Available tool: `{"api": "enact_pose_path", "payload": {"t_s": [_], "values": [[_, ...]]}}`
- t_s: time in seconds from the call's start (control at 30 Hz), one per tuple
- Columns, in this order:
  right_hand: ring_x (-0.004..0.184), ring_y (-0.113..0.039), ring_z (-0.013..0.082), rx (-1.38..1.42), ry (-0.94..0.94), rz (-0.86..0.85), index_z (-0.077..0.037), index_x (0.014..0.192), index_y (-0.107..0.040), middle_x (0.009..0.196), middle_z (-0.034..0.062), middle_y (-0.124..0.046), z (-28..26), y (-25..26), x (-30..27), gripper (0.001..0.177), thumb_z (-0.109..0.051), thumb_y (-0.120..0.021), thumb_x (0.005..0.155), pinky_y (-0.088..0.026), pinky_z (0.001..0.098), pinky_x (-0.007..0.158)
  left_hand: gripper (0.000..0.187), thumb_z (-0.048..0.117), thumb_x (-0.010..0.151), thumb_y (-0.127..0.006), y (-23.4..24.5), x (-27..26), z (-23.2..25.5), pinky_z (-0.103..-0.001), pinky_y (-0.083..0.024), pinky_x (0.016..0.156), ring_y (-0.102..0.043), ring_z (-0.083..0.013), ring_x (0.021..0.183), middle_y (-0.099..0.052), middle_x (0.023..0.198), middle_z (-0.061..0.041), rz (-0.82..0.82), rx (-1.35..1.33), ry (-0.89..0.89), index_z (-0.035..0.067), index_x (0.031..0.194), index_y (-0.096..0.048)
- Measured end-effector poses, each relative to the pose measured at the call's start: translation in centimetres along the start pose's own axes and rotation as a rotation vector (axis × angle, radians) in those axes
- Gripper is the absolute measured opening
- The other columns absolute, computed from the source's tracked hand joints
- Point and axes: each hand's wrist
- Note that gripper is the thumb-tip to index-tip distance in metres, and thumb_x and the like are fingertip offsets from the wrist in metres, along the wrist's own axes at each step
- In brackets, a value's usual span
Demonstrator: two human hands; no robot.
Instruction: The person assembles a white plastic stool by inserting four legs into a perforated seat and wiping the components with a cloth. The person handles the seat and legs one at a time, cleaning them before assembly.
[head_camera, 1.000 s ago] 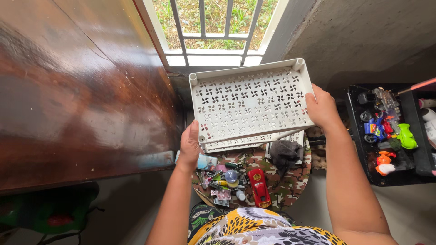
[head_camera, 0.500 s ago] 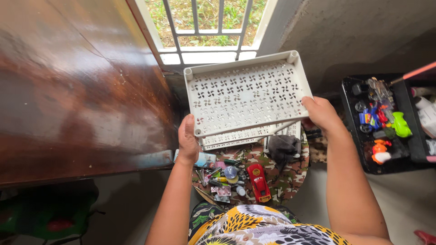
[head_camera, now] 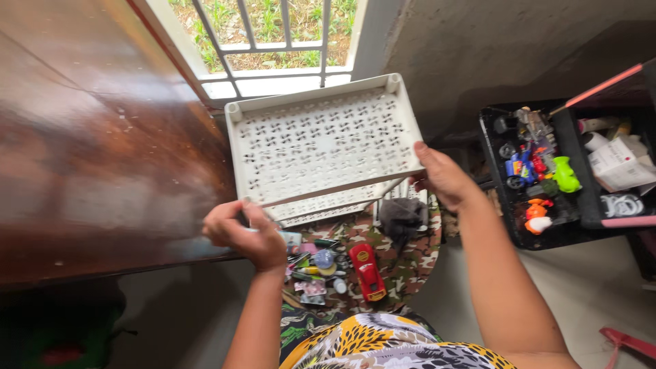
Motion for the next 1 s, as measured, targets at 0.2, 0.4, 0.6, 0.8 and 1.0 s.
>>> {"api": "enact_pose_path", "payload": {"t_s": [0.2, 0.4, 0.6, 0.8, 1.0], "values": [[0.08, -0.06, 0.0136, 0.029, 0.015, -0.131, -0.004, 0.131, -0.06, 0.103, 0.0073, -0.067, 0.9, 0.7, 0.7, 0.07, -0.064, -0.04, 0.102, -0.052, 0.031, 0.067, 0.03, 0.018, 0.092, -0.071, -5.2, -3.6, 11.4, -0.05, -0.029, 0.113, -0.053, -0.0318, 0.125, -0.06, 0.123, -0.011, -0.491, -0.067, -0.387, 0.007, 0.119, -0.063], [0.102, -0.069, 0.0171, 0.393, 0.205, -0.475, -0.001, 0.13, -0.059, 0.118, 0.008, -0.069, 1.5, 2.0, -0.5, 0.043, -0.031, -0.046, 0.101, -0.058, 0.0333, 0.093, 0.028, 0.023, 0.091, -0.075, -9.6, -4.9, 13.2, -0.047, -0.03, 0.1, -0.056, -0.0247, 0.108, -0.062, 0.105, -0.003, -0.588, 0.004, -0.41, 0.013, 0.116, -0.067], [0.098, -0.067, 0.0154, 0.166, 0.338, -0.215, 0.0, 0.125, -0.053, 0.115, 0.0078, -0.065, 4.5, 1.8, 0.5, 0.033, 0.005, -0.062, 0.094, -0.058, 0.0332, 0.089, 0.012, 0.014, 0.091, -0.071, -10.5, -5.6, 11.7, -0.043, -0.031, 0.094, -0.057, -0.0221, 0.1, -0.061, 0.091, 0.003, -0.609, 0.061, -0.409, 0.02, 0.1, -0.07], [0.098, -0.067, 0.0184, 0.095, 0.345, -0.099, -0.003, 0.126, -0.054, 0.114, 0.0106, -0.066, 5.4, 1.6, 1.4, 0.032, -0.004, -0.06, 0.094, -0.054, 0.0329, 0.08, 0.011, 0.013, 0.089, -0.072, -10.5, -5.4, 11.7, -0.043, -0.029, 0.089, -0.054, -0.0229, 0.093, -0.056, 0.084, 0.002, -0.643, 0.047, -0.39, 0.022, 0.094, -0.07], [0.15, -0.034, 0.0292, -0.824, 1.123, 0.336, -0.012, 0.152, -0.049, 0.161, 0.0048, -0.045, 2.3, 0.6, -1.7, 0.048, -0.017, -0.048, 0.104, -0.024, 0.0438, 0.124, 0.015, 0.009, 0.085, -0.072, -10.9, -5.4, 11.6, -0.043, -0.028, 0.085, -0.052, -0.0225, 0.09, -0.054, 0.081, 0.002, -0.663, 0.048, -0.362, 0.023, 0.089, -0.07]]}}
Point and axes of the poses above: each hand's wrist, its own x-axis towards the middle knuckle, its own y-axis out of the back of the hand, z = x × y
